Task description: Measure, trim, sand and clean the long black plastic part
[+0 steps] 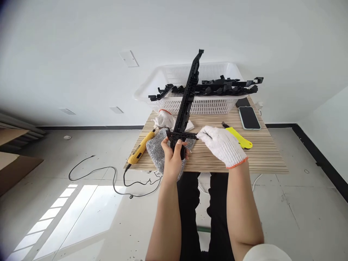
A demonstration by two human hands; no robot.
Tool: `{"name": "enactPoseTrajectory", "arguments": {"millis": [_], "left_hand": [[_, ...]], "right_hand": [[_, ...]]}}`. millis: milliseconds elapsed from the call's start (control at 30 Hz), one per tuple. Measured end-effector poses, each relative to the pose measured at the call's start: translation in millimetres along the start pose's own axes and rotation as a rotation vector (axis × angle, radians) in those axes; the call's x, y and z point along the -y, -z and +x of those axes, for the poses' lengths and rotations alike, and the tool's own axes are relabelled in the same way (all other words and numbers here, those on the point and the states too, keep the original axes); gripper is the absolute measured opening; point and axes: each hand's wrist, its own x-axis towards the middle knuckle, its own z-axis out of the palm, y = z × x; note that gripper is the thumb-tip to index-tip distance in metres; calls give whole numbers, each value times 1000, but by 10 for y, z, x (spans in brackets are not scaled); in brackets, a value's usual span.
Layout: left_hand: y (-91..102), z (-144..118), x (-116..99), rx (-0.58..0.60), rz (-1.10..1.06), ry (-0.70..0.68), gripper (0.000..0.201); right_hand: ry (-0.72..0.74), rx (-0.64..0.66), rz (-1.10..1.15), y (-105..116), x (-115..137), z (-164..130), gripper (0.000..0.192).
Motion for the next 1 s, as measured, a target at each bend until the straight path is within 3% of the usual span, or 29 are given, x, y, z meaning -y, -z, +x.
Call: {"name": "enactPoseTrajectory", "arguments": {"millis": [167,433,633,767,867,1000], "left_hand": [[-26,-3,-30,-29,-7,-17,48],[-68,-35,-66,20,-17,12,43],[-79,-28,-32,14,7,8,47],[-84,-38,-46,26,-4,-19,46],[-75,-44,-47,26,11,-26,44],[-44,-36,-30,-1,1,-25,44]], "right_hand": [[64,-88,-135,-80,44,34,30],[118,-248,-179,-129,29,76,28],[35,-212,-105,-121,38,74,27],[1,-203,-17,-95,89,44,48],[71,-152,23,-62,116,18,28],[2,-76,-119,-35,78,15,29]]}}
